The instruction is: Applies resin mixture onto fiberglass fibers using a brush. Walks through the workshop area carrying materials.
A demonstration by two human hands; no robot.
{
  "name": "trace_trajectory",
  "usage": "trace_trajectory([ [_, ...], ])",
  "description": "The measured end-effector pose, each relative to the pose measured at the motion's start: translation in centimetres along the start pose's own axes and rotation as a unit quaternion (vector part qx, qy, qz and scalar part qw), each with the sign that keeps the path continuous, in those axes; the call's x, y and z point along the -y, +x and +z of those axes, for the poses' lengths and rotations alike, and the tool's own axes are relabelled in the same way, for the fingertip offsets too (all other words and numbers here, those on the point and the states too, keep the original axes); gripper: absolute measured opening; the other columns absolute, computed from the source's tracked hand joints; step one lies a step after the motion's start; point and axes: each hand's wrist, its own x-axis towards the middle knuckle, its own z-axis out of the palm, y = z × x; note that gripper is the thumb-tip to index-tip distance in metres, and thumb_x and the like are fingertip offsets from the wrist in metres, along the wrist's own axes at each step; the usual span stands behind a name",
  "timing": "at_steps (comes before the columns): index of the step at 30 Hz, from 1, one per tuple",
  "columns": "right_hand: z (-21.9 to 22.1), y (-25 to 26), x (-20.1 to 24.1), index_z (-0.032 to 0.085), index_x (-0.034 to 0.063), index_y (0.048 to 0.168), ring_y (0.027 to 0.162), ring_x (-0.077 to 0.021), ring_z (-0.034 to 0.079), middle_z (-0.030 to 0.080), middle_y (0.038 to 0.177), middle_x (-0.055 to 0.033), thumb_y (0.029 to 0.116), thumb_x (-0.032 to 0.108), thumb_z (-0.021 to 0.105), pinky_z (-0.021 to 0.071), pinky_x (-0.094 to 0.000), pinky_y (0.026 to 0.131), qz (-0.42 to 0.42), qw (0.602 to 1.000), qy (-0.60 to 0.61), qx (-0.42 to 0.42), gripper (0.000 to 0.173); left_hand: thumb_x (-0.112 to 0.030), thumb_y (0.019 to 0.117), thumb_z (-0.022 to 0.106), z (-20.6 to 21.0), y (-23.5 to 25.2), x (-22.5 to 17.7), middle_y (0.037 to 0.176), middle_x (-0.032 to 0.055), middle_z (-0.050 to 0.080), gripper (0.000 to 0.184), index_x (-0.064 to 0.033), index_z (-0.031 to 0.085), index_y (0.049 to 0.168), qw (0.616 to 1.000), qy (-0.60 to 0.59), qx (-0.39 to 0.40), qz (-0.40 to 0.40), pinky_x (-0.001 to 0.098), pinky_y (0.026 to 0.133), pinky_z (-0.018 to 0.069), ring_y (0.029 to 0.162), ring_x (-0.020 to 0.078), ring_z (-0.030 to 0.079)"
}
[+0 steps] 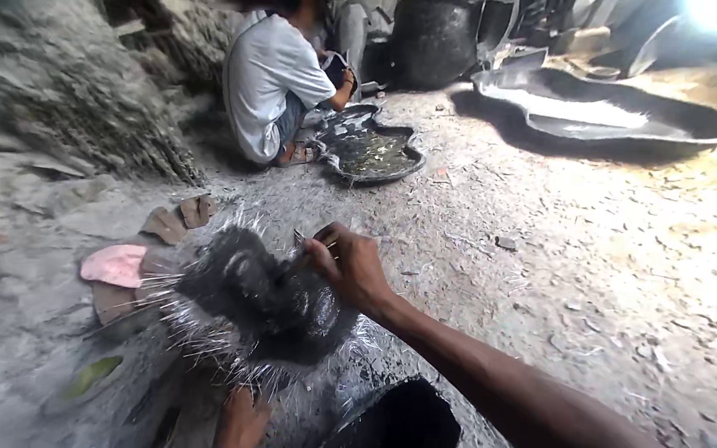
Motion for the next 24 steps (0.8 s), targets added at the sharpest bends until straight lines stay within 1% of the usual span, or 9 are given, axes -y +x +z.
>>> trace_trajectory([
  [2, -0.9, 0.0, 0.3, 0.070, 0.0021, 0.104, 0.067, -0.0139, 0.070, 0.072, 0.080, -0.0067, 0.1026, 0.029, 0.062, 0.0599, -0.0345, 0.066, -0.040, 0.998, 0.013, 0.036, 0.028, -0.029, 0.1002, 0.062, 0.1, -0.3, 0.0, 0.120, 0.0358, 0.065, 0.052, 0.0168, 0.060, 0.125, 1.000, 0.007, 0.000, 0.000, 0.0582, 0.106, 0.0447, 0.119, 0.0479, 0.062],
  [5, -3.5, -1.3, 1.7, 0.069, 0.0032, 0.100, 0.066, -0.0086, 0.065, 0.069, 0.084, -0.0039, 0.1025, 0.023, 0.061, 0.0576, -0.0276, 0.062, -0.132, 0.991, -0.010, 0.003, 0.022, -0.033, 0.1004, 0.063, -0.2, -0.3, -0.2, 0.121, 0.0333, 0.066, 0.054, 0.0145, 0.061, 0.126, 1.000, 0.008, 0.001, -0.005, 0.0558, 0.108, 0.0450, 0.119, 0.0448, 0.063],
  [8, -4.5, -4.6, 3.7, 0.070, 0.0051, 0.098, 0.074, -0.0052, 0.068, 0.071, 0.091, -0.0015, 0.1003, 0.029, 0.064, 0.0611, -0.0243, 0.066, -0.202, 0.979, -0.022, 0.014, 0.025, -0.031, 0.0990, 0.064, 0.4, -0.2, 0.1, 0.117, 0.0317, 0.068, 0.051, 0.0143, 0.063, 0.123, 1.000, -0.002, -0.027, 0.011, 0.0542, 0.106, 0.0471, 0.116, 0.0434, 0.065],
  [11, -2.0, -6.2, 4.0, 0.073, 0.0052, 0.094, 0.077, -0.0082, 0.070, 0.073, 0.090, -0.0051, 0.0980, 0.032, 0.070, 0.0582, -0.0229, 0.064, -0.245, 0.969, -0.007, 0.011, 0.027, -0.027, 0.0979, 0.065, 0.8, -0.1, 0.2, 0.115, 0.0313, 0.068, 0.047, 0.0139, 0.064, 0.121, 0.999, -0.018, -0.044, 0.021, 0.0549, 0.104, 0.0481, 0.114, 0.0432, 0.066],
  [14, 0.0, -6.0, 3.7, 0.073, 0.0025, 0.095, 0.083, -0.0111, 0.072, 0.074, 0.098, -0.0098, 0.0968, 0.026, 0.072, 0.0595, -0.0226, 0.070, -0.299, 0.954, -0.004, -0.010, 0.024, -0.027, 0.0987, 0.064, 0.4, -0.3, -0.4, 0.115, 0.0321, 0.068, 0.047, 0.0148, 0.063, 0.120, 1.000, -0.021, -0.021, 0.005, 0.0546, 0.104, 0.0473, 0.113, 0.0435, 0.065],
  [16, 0.4, -6.5, 3.7, 0.072, 0.0021, 0.097, 0.087, -0.0130, 0.073, 0.074, 0.099, -0.0112, 0.0981, 0.025, 0.071, 0.0603, -0.0235, 0.074, -0.336, 0.942, -0.016, -0.004, 0.023, -0.025, 0.0998, 0.062, 0.0, -0.2, -0.7, 0.117, 0.0322, 0.067, 0.045, 0.0147, 0.063, 0.120, 1.000, -0.020, 0.003, -0.009, 0.0527, 0.105, 0.0462, 0.116, 0.0431, 0.064],
  [19, 0.3, -8.2, 3.4, 0.070, 0.0028, 0.103, 0.094, -0.0165, 0.073, 0.074, 0.104, -0.0126, 0.1005, 0.023, 0.069, 0.0607, -0.0252, 0.078, -0.373, 0.926, -0.043, 0.029, 0.020, -0.025, 0.1012, 0.059, 0.0, 0.1, -0.4, 0.127, 0.0299, 0.064, 0.045, 0.0121, 0.061, 0.127, 0.999, -0.031, 0.028, -0.031, 0.0484, 0.112, 0.0427, 0.125, 0.0393, 0.060],
  [21, -0.1, -8.7, 3.3, 0.068, 0.0030, 0.105, 0.098, -0.0186, 0.073, 0.074, 0.107, -0.0139, 0.1010, 0.021, 0.068, 0.0608, -0.0261, 0.080, -0.391, 0.918, -0.056, 0.044, 0.019, -0.028, 0.1025, 0.057, 0.2, 0.3, -0.3, 0.128, 0.0292, 0.063, 0.047, 0.0113, 0.060, 0.128, 0.998, -0.041, 0.034, -0.042, 0.0486, 0.111, 0.0431, 0.125, 0.0379, 0.060],
  [24, -0.6, -8.3, 3.3, 0.067, 0.0034, 0.106, 0.100, -0.0190, 0.073, 0.073, 0.108, -0.0138, 0.1007, 0.021, 0.068, 0.0606, -0.0260, 0.082, -0.408, 0.909, -0.069, 0.054, 0.018, -0.033, 0.1043, 0.054, 0.5, 0.3, -0.3, 0.128, 0.0271, 0.064, 0.049, 0.0096, 0.060, 0.129, 0.997, -0.047, 0.042, -0.047, 0.0482, 0.111, 0.0431, 0.126, 0.0365, 0.060],
])
